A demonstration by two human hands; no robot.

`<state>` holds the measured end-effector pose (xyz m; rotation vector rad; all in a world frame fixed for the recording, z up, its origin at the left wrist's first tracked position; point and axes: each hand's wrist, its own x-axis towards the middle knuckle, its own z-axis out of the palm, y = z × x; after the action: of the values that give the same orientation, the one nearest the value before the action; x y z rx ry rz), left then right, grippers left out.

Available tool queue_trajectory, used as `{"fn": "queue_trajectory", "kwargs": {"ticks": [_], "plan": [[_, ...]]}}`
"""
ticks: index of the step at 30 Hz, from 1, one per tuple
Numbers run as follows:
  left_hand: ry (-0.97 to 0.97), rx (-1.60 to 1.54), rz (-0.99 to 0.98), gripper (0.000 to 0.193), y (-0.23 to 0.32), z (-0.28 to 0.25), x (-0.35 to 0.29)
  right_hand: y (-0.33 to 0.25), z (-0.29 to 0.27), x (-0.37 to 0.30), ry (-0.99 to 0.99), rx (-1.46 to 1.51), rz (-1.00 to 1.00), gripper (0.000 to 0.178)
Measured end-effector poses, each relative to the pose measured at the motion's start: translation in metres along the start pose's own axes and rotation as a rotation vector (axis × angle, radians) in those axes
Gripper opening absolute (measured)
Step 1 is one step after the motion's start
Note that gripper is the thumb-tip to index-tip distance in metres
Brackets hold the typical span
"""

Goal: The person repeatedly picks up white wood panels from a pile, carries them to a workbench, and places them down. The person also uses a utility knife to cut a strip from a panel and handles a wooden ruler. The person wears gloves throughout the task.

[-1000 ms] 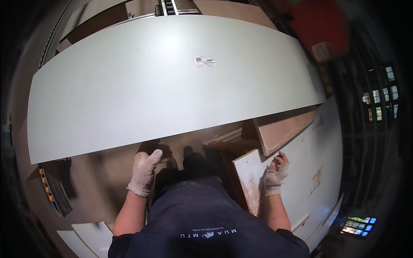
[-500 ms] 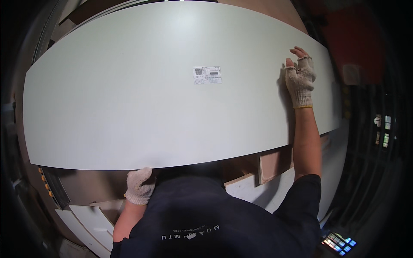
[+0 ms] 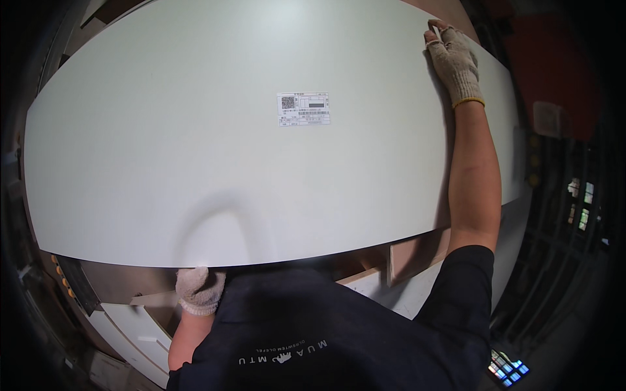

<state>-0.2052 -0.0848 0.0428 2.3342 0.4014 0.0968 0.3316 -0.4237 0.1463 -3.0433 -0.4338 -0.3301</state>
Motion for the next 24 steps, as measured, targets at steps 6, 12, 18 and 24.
{"fn": "queue_trajectory", "kwargs": {"ticks": [6, 12, 18, 24], "plan": [[0.066, -1.183, -0.539, 0.051, -0.028, 0.014, -0.007, 0.016, 0.011, 0.000, 0.057, 0.019, -0.089, 0.050], [0.210, -1.146, -0.493, 0.052, -0.004, 0.019, -0.008, 0.000, 0.026, 0.046, 0.073, 0.073, -0.211, 0.050], [0.447, -1.155, -0.568, 0.049, 0.050, 0.013, -0.015, -0.065, 0.044, 0.104, 0.048, 0.203, -0.325, 0.051], [0.464, -1.057, -0.493, 0.041, 0.073, -0.014, -0.025, -0.150, 0.019, 0.134, 0.043, 0.164, -0.412, 0.051]]}}
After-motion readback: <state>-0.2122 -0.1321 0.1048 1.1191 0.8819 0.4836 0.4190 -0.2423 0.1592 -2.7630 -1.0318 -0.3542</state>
